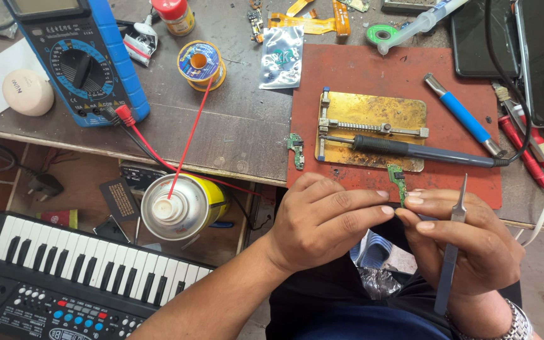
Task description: The person works on a small circuit board held in a metal clamp on a repair bench. They use tweezers to position and adjust components, solder the board with a soldering iron, lift and reposition the board by hand, and apply flux from a syringe onto the board.
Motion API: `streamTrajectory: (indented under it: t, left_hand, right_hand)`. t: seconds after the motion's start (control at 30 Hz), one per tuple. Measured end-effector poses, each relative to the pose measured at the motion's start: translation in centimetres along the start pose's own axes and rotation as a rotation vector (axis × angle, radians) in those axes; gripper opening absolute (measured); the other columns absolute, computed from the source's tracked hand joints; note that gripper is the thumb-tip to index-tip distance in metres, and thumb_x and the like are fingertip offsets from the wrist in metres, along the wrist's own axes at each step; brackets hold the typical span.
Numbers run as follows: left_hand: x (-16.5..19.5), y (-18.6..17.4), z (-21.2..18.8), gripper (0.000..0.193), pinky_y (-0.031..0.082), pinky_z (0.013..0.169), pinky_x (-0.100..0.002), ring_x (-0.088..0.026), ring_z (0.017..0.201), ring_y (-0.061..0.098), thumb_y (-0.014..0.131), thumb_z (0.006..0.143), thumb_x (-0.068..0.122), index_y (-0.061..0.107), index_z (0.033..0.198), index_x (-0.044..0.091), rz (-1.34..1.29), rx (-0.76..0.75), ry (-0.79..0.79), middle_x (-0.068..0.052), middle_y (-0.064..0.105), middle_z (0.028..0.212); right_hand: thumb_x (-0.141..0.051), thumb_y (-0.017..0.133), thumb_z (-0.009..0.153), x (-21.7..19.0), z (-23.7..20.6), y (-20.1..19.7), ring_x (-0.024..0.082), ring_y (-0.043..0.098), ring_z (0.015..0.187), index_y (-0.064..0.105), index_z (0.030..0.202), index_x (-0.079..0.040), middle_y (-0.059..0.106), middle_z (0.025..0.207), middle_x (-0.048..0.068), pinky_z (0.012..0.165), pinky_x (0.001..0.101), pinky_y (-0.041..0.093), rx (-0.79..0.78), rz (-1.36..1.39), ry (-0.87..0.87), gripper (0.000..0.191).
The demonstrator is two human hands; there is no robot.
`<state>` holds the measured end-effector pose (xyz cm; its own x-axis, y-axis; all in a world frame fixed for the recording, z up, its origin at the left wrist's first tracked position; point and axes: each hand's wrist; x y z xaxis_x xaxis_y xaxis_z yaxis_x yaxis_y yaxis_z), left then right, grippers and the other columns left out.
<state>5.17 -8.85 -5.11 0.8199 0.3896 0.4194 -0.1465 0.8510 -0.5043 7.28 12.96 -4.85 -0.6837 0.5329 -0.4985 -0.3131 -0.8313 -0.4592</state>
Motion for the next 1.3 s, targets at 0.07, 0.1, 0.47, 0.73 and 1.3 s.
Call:
streamTrajectory:
  t: [0.07, 0.1, 0.47, 0.73, 1.3]
  left_hand:
    - [0.1, -0.1, 0.0, 0.036, 0.047, 0.084, -0.028, -0.013, 0.092, 0.065, 0.077, 0.094, 0.005, 0.069, 0.127, 0.018, 0.009, 0.003, -0.004, 0.005, 0.071, 0.125]
    - [0.1, -0.2, 0.0, 0.037, 0.047, 0.084, -0.028, -0.013, 0.092, 0.064, 0.077, 0.094, 0.005, 0.069, 0.128, 0.017, 0.004, 0.005, -0.001, 0.005, 0.071, 0.126]
    - [0.8, -0.4, 0.0, 0.04, 0.054, 0.079, -0.028, -0.016, 0.09, 0.065, 0.074, 0.095, 0.001, 0.069, 0.133, 0.013, -0.037, 0.02, 0.029, 0.0, 0.069, 0.134]
    - [1.1, -0.3, 0.0, 0.043, 0.054, 0.079, -0.028, -0.016, 0.089, 0.065, 0.078, 0.093, 0.001, 0.068, 0.133, 0.014, -0.057, 0.024, 0.026, -0.001, 0.069, 0.134]
    - [0.7, -0.2, -0.1, 0.029, 0.054, 0.074, -0.027, -0.017, 0.09, 0.07, 0.088, 0.091, 0.018, 0.07, 0.113, 0.012, -0.196, 0.123, -0.07, -0.002, 0.074, 0.111]
  right_hand:
    - [-0.003, 0.083, 0.092, -0.2, -0.1, 0.0, 0.027, 0.076, 0.097, 0.057, 0.106, -0.008, 0.073, 0.104, 0.014, 0.084, 0.0351, 0.064, -0.002, -0.002, 0.003, 0.031]
    - [-0.003, 0.083, 0.092, -0.3, -0.2, 0.0, 0.027, 0.076, 0.097, 0.056, 0.107, -0.008, 0.073, 0.105, 0.014, 0.083, 0.0348, 0.064, -0.002, 0.0, 0.006, 0.031]
    - [-0.001, 0.082, 0.095, -1.0, -0.7, -0.3, 0.025, 0.077, 0.097, 0.055, 0.11, -0.009, 0.074, 0.106, 0.014, 0.084, 0.0329, 0.064, -0.003, 0.059, 0.038, 0.031]
    - [-0.003, 0.083, 0.087, -2.0, -0.1, -0.6, 0.029, 0.076, 0.099, 0.056, 0.103, -0.007, 0.073, 0.102, 0.015, 0.083, 0.0352, 0.063, -0.004, 0.01, 0.014, 0.031]
    - [0.0, 0.082, 0.081, -3.0, 1.2, 0.1, 0.032, 0.076, 0.096, 0.059, 0.097, -0.006, 0.073, 0.1, 0.017, 0.084, 0.0398, 0.064, -0.07, 0.0, -0.028, 0.028]
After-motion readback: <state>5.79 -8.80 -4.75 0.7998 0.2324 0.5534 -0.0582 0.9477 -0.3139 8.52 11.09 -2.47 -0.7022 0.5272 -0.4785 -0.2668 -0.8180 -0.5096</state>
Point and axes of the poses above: each hand's wrist, its own z-axis towards the middle knuckle, its own y-axis out of the palm, x = y × z
